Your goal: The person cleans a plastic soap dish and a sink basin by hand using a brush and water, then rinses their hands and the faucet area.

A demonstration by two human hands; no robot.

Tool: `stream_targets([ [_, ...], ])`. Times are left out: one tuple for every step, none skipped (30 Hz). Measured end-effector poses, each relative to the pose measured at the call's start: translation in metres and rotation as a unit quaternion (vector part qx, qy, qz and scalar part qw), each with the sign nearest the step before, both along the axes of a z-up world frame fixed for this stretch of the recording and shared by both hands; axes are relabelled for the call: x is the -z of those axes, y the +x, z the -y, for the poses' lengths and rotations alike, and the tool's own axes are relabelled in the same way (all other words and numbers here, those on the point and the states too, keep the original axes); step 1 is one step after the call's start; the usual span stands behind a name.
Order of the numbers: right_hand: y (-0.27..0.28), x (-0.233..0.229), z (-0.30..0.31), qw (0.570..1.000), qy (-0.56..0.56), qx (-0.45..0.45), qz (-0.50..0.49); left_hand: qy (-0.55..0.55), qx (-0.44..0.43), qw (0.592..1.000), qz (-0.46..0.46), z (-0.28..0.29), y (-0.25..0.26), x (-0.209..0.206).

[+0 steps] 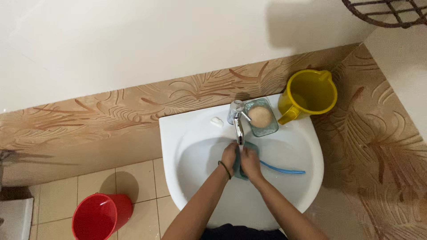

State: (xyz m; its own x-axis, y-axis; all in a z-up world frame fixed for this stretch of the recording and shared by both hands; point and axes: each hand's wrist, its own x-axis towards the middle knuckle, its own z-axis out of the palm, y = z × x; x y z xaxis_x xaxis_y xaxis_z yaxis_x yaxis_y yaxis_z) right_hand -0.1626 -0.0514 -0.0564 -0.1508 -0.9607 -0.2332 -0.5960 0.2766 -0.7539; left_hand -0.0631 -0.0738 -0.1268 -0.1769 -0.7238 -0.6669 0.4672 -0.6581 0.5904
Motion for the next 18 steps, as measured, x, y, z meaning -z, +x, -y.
stream_targets([
  [-0.001, -0.008, -0.004, 1.0, -0.016, 0.011, -0.024, -0.021, 0.025, 0.999, 0.008, 0.005, -0.004, 0.008],
  [-0.002, -0.02, -0.011, 0.998, -0.028, 0.022, -0.055, -0.041, 0.049, 0.998, 0.016, 0.007, -0.01, 0.012],
  [-0.003, -0.034, -0.016, 0.999, -0.037, -0.027, 0.013, -0.061, 0.073, 0.995, 0.025, 0.009, -0.012, 0.014],
  [-0.003, -0.05, -0.024, 0.993, -0.044, -0.073, 0.081, -0.031, 0.068, 0.996, 0.046, 0.008, -0.009, 0.013],
  [-0.004, -0.067, -0.03, 0.98, -0.051, -0.119, 0.148, -0.001, 0.064, 0.996, 0.067, 0.006, -0.004, 0.006],
  [-0.008, -0.084, -0.038, 0.975, -0.019, -0.21, 0.073, 0.029, 0.061, 0.994, 0.086, 0.005, 0.001, -0.008],
  [-0.012, -0.101, -0.046, 0.954, 0.013, -0.298, -0.003, 0.044, 0.041, 0.996, 0.071, 0.003, 0.01, -0.025],
  [-0.014, -0.116, -0.052, 0.919, 0.045, -0.385, -0.078, 0.06, 0.018, 0.996, 0.057, 0.001, 0.026, -0.042],
  [-0.016, -0.129, -0.058, 0.898, 0.061, -0.412, -0.139, 0.075, -0.004, 0.996, 0.042, -0.001, 0.035, -0.057],
  [-0.018, -0.139, -0.061, 0.873, 0.075, -0.437, -0.201, 0.055, -0.002, 0.997, 0.06, -0.003, 0.036, -0.069],
  [-0.018, -0.146, -0.061, 0.844, 0.089, -0.46, -0.261, 0.036, 0.0, 0.996, 0.077, -0.009, 0.036, -0.077],
  [-0.017, -0.148, -0.058, 0.853, 0.021, -0.439, -0.282, 0.018, 0.002, 0.995, 0.094, -0.017, 0.035, -0.081],
  [-0.015, -0.147, -0.051, 0.857, -0.046, -0.415, -0.301, -0.008, 0.025, 0.997, 0.071, -0.023, 0.03, -0.083],
  [-0.014, -0.146, -0.049, 0.856, -0.112, -0.391, -0.318, -0.032, 0.046, 0.997, 0.046, -0.031, 0.022, -0.083],
  [-0.009, -0.143, -0.05, 0.858, -0.094, -0.399, -0.311, -0.057, 0.068, 0.996, 0.022, -0.036, 0.018, -0.084],
  [-0.001, -0.14, -0.049, 0.858, -0.077, -0.406, -0.304, -0.022, 0.048, 0.998, 0.015, -0.032, 0.02, -0.084],
  [0.004, -0.138, -0.049, 0.859, -0.06, -0.413, -0.297, 0.012, 0.029, 0.999, 0.008, -0.023, 0.023, -0.084],
  [0.002, -0.137, -0.052, 0.857, -0.059, -0.44, -0.262, 0.047, 0.009, 0.999, 0.001, -0.019, 0.027, -0.085],
])
